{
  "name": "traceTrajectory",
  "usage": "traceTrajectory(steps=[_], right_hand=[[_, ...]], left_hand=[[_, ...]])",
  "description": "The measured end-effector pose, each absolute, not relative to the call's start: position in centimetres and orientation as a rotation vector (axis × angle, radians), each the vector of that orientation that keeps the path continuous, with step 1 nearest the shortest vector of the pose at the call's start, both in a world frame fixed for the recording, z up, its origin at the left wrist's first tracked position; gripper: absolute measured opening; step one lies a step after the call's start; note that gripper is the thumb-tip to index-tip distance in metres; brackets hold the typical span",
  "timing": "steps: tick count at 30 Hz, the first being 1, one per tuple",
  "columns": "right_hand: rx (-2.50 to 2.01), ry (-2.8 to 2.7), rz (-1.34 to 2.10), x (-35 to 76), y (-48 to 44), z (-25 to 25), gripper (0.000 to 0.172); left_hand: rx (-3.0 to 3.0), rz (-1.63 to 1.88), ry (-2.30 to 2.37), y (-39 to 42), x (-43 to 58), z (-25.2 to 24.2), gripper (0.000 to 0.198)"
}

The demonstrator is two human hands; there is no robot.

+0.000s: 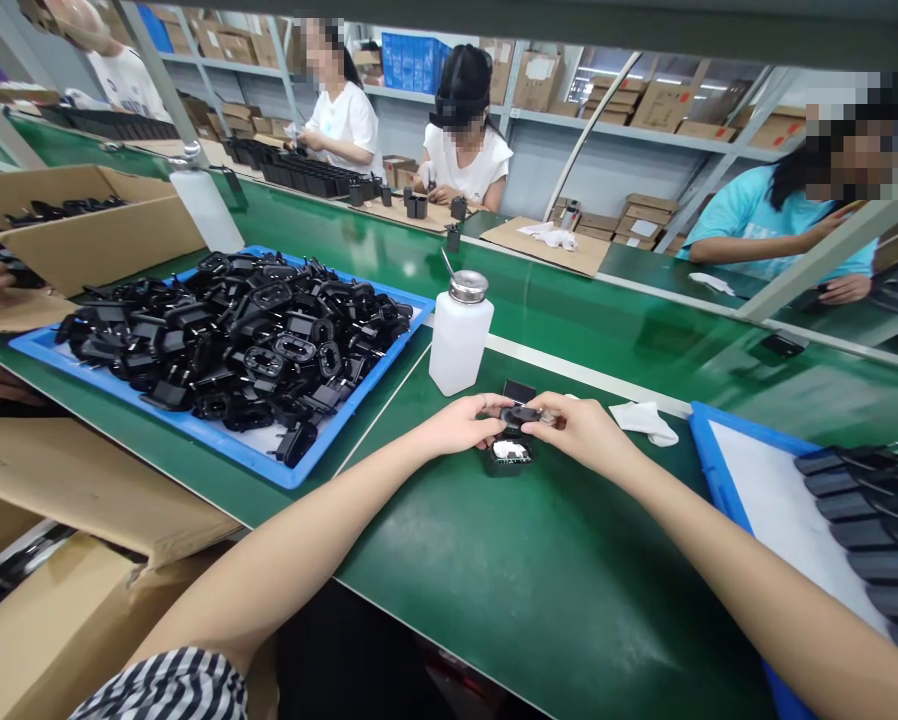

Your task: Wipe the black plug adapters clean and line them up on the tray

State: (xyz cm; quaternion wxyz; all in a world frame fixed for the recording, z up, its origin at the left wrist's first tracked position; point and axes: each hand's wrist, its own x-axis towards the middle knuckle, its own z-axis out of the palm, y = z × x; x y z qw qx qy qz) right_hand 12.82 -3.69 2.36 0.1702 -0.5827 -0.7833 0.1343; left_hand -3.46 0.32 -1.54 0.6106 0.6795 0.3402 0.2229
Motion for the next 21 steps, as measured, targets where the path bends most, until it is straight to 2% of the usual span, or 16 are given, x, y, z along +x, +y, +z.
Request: traceTrajectory(steps=[12,17,21], right_hand=[[-1.558,-2.286,0.260,13.2,-3.8,1.9,0.013],[-1.663,-2.322,0.331,13.3,-3.6,2.0,0.033],[-1.709,-2.431,0.318,13.2,-3.0,2.5,0.023]], left_hand=[[1.902,0.578,0.857,-0.3,-3.6,-1.1,0.039],[2.049,0.483,0.949,-0.4,-3.6,0.1,0.037],[2.439,0.249,1.012,-0.1,-3.1,2.1,0.030]])
